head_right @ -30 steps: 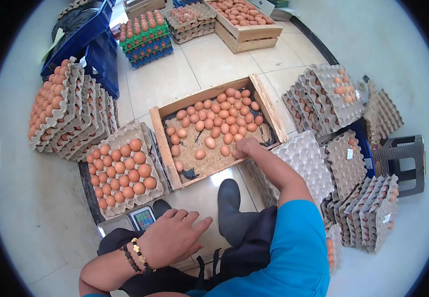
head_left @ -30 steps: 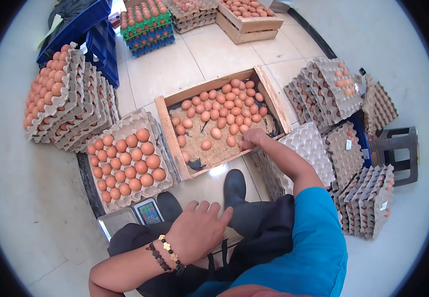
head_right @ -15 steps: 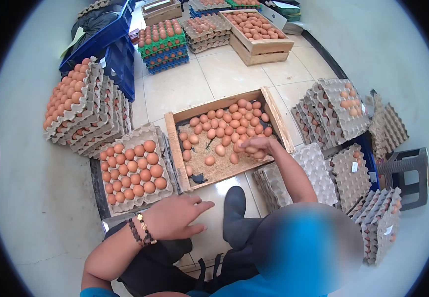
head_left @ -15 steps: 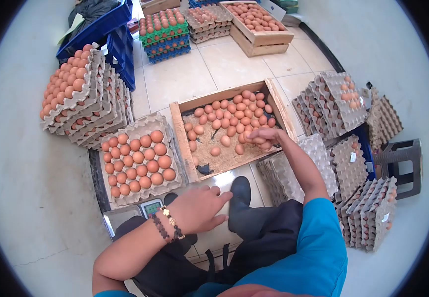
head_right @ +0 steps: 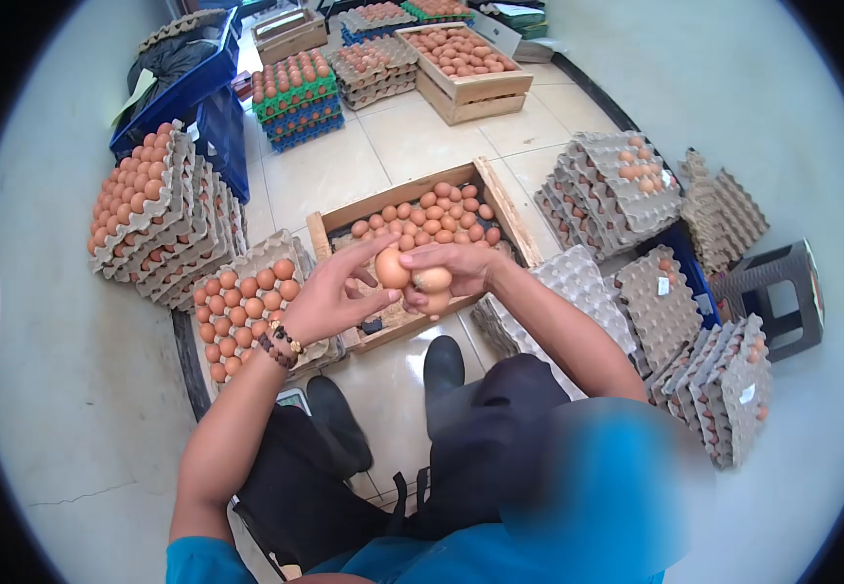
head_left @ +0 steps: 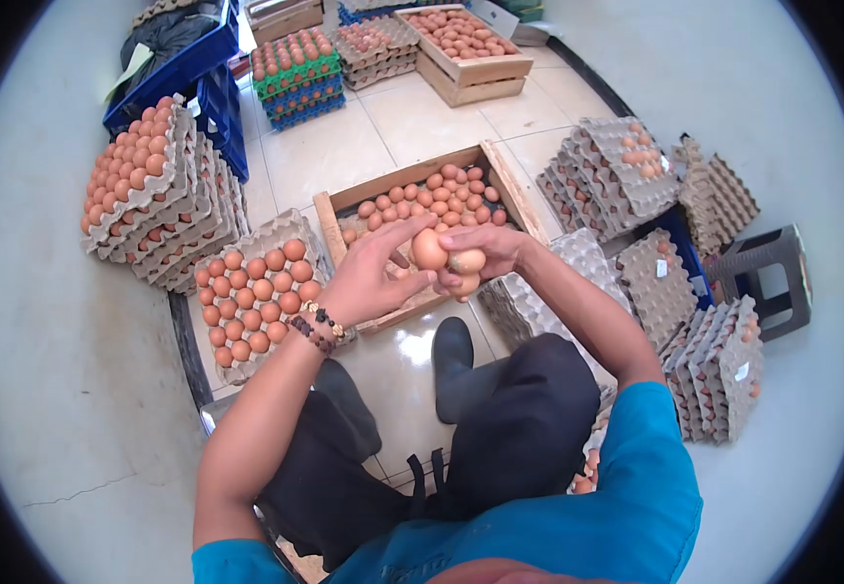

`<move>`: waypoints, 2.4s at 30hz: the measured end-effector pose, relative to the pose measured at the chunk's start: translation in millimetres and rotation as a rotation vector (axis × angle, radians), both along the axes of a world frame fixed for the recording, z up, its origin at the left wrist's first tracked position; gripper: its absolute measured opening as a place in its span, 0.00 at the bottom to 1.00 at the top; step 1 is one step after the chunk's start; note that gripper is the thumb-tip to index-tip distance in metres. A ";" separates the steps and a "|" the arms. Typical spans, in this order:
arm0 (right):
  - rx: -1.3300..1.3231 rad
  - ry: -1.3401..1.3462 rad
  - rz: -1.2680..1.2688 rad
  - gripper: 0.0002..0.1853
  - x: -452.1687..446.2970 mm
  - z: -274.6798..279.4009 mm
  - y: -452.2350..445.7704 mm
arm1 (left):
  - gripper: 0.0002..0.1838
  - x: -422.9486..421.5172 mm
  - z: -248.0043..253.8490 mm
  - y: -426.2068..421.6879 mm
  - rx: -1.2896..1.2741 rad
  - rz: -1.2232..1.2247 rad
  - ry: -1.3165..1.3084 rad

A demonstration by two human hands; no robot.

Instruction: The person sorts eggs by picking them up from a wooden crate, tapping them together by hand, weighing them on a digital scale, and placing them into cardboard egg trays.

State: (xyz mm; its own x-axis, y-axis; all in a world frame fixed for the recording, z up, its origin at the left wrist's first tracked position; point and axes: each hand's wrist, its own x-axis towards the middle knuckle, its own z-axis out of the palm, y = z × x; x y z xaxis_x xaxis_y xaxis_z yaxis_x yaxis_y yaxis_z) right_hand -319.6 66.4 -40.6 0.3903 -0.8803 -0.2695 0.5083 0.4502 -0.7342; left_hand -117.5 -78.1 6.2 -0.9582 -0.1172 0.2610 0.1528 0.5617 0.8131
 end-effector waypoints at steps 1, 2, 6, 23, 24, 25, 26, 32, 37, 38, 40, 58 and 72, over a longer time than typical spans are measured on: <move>0.025 -0.001 -0.031 0.25 7.6 8.9 5.3 | 0.42 0.7 1.3 0.3 0.049 -0.016 -0.036; 0.051 -0.001 -0.062 0.25 15.6 19.9 10.9 | 0.42 1.7 2.9 0.3 0.099 -0.031 -0.071; 0.090 0.014 -0.277 0.24 40.5 49.9 26.4 | 0.31 2.9 17.9 2.1 0.346 -0.017 -0.020; 0.135 0.074 -1.598 0.16 127.3 72.8 365.1 | 0.22 -15.9 -33.0 -55.6 0.465 0.102 -0.114; 0.257 0.189 -1.653 0.15 145.3 70.1 397.2 | 0.24 -17.1 -31.9 -50.1 0.560 0.101 -0.130; 0.405 0.291 -1.765 0.15 163.3 63.8 425.6 | 0.25 -17.6 -28.1 -45.8 0.649 0.109 -0.142; 0.553 0.391 -1.863 0.15 181.0 54.0 453.2 | 0.27 -17.7 -21.4 -36.7 0.678 0.133 -0.172; 1.331 1.083 -1.122 0.23 271.3 12.6 529.9 | 0.29 -26.9 -26.2 -26.8 0.608 0.080 -0.204; 1.524 1.076 -0.748 0.31 299.0 -24.8 527.9 | 0.28 -25.0 -23.1 -22.6 0.566 0.081 -0.219; 1.566 1.074 -0.701 0.31 298.0 -27.9 527.4 | 0.28 -24.2 -22.4 -22.8 0.559 0.082 -0.218; 1.627 1.065 -0.647 0.31 295.0 -29.5 526.8 | 0.27 -22.4 -21.6 -24.8 0.560 0.077 -0.214; 1.522 0.702 -0.774 0.21 281.1 -29.5 574.3 | 0.27 -24.2 -35.6 -45.1 0.610 0.074 -0.244; 1.132 1.436 -1.593 0.21 368.2 -59.0 571.5 | 0.26 -26.4 -37.1 -33.7 0.584 0.044 -0.313</move>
